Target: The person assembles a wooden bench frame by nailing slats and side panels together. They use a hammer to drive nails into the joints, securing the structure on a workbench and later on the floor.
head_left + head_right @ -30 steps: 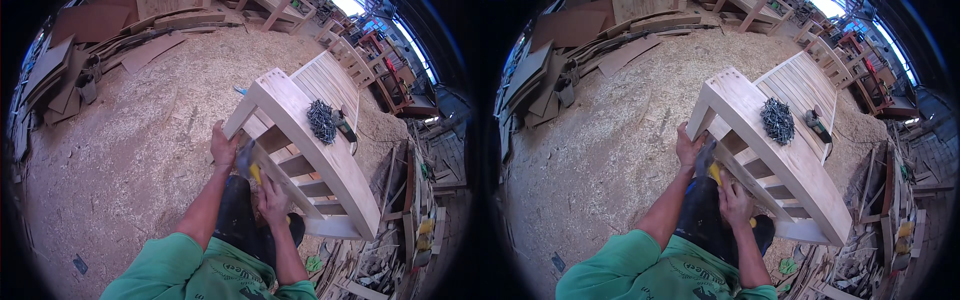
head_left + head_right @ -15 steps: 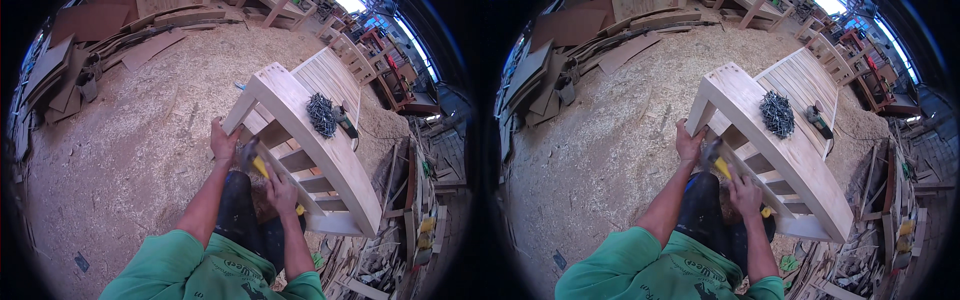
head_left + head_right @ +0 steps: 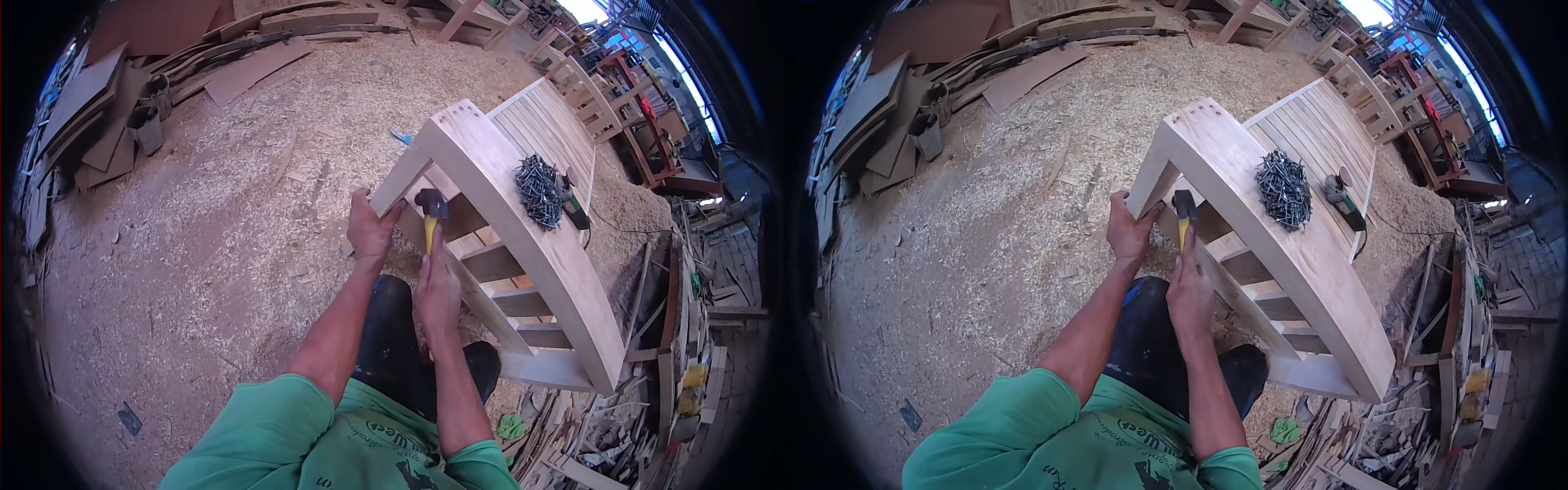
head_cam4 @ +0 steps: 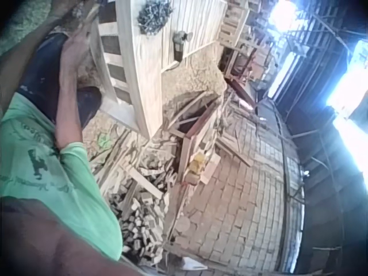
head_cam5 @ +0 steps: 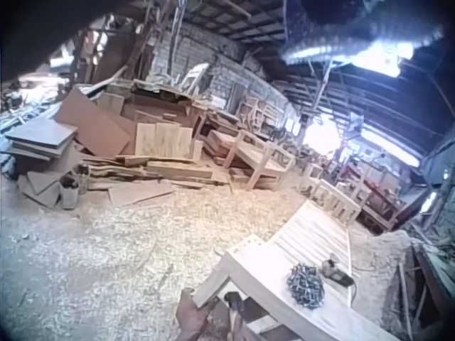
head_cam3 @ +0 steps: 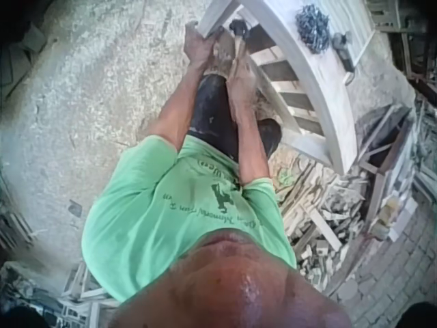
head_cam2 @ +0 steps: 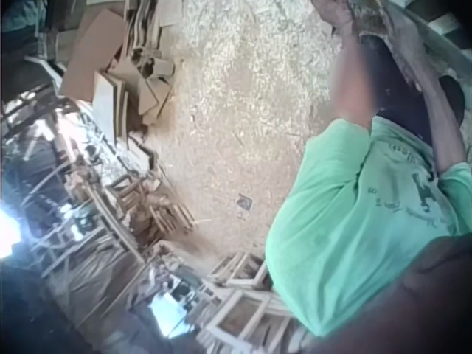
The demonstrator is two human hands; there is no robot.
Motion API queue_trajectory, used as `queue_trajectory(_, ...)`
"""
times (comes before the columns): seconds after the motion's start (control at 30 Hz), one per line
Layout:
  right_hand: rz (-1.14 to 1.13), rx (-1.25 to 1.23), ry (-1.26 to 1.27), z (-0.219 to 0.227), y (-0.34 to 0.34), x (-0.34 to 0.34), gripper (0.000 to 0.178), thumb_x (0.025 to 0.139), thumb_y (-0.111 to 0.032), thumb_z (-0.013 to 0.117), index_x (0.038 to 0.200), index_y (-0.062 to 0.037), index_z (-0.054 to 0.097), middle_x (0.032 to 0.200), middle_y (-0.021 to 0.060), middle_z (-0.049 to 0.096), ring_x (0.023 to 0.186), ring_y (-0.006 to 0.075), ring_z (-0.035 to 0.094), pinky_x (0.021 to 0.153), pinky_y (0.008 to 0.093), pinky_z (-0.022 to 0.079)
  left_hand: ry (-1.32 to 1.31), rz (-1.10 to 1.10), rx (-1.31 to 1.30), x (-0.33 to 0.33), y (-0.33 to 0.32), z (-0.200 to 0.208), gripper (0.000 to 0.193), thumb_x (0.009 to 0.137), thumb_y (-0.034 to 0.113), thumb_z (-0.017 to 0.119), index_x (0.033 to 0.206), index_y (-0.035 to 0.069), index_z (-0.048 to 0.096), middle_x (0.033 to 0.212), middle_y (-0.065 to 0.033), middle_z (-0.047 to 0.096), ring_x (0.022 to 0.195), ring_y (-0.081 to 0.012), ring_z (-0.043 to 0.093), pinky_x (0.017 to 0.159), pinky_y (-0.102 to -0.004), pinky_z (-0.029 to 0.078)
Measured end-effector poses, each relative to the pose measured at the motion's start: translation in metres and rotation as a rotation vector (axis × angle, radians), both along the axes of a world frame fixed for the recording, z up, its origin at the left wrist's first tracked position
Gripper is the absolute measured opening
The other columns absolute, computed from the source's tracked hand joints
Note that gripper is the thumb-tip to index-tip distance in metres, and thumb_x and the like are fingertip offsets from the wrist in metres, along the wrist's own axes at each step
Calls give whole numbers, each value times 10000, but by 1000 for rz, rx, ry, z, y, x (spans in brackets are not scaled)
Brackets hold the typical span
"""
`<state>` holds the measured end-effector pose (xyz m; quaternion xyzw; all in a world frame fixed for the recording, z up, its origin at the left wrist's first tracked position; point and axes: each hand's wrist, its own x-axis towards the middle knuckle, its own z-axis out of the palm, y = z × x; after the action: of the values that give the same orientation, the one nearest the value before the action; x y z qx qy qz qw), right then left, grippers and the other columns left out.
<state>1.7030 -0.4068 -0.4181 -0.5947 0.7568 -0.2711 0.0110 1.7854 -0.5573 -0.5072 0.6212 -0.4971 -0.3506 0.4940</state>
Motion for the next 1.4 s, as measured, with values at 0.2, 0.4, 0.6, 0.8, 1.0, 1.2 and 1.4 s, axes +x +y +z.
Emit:
queue_trajectory(0.2, -17, -9, -18, -5, 5, 6, 638, 1147, -174, 547, 1752, -198, 348, 1045, 301, 722, 860, 505, 734, 718, 599, 564, 18, 8, -10, -1, 2, 3, 814, 827, 495, 931, 1385, 31, 564, 1230, -242, 713, 1162, -464, 703, 968, -526, 554)
queue_trajectory(0.4, -2, -137, -73, -8, 8, 3, 642, 1140, -168, 561, 1748, -194, 356, 1146, 324, 742, 918, 520, 744, 754, 607, 583, -11, -10, -18, 1, 1, 1, 823, 828, 520, 925, 1381, 27, 568, 1218, -253, 714, 1154, -462, 705, 965, -528, 551)
queue_trajectory(0.6, 13, -38, -51, 12, -5, 2, 594, 1146, -130, 530, 1725, -135, 398, 1226, 324, 739, 930, 522, 730, 788, 588, 572, 15, 10, -18, 3, 3, 2, 825, 828, 520, 927, 1387, 21, 583, 1227, -253, 721, 1160, -456, 708, 966, -524, 554)
queue_trajectory(0.8, 17, -87, 45, -17, 9, -6, 574, 1135, -150, 568, 1699, -178, 464, 1062, 290, 749, 843, 486, 746, 705, 560, 595, -40, -13, 23, 2, 3, 4, 825, 822, 554, 928, 1379, 70, 558, 1194, -233, 756, 1123, -440, 747, 951, -506, 567)
queue_trajectory(1.0, 66, -306, 27, -16, 6, -7, 602, 1140, -143, 552, 1724, -202, 417, 1074, 296, 755, 820, 495, 744, 721, 556, 598, -27, -22, -22, 0, 3, 3, 808, 831, 507, 922, 1386, 34, 574, 1215, -247, 727, 1138, -465, 714, 964, -533, 554)
queue_trajectory(1.2, -9, 64, -123, 17, 4, 5, 619, 1148, -144, 523, 1744, -146, 355, 1319, 298, 734, 1048, 501, 758, 855, 547, 619, -29, -4, -14, 6, -2, 0, 795, 839, 531, 907, 1360, 27, 579, 1188, -249, 722, 1122, -477, 709, 941, -545, 550)
queue_trajectory(1.4, -34, 113, -107, 8, 4, 2, 613, 1154, -156, 507, 1749, -176, 359, 1186, 330, 724, 941, 513, 728, 769, 576, 546, 2, -6, -2, 8, 2, 6, 777, 843, 531, 904, 1345, 33, 582, 1220, -240, 718, 1156, -465, 699, 953, -542, 546)
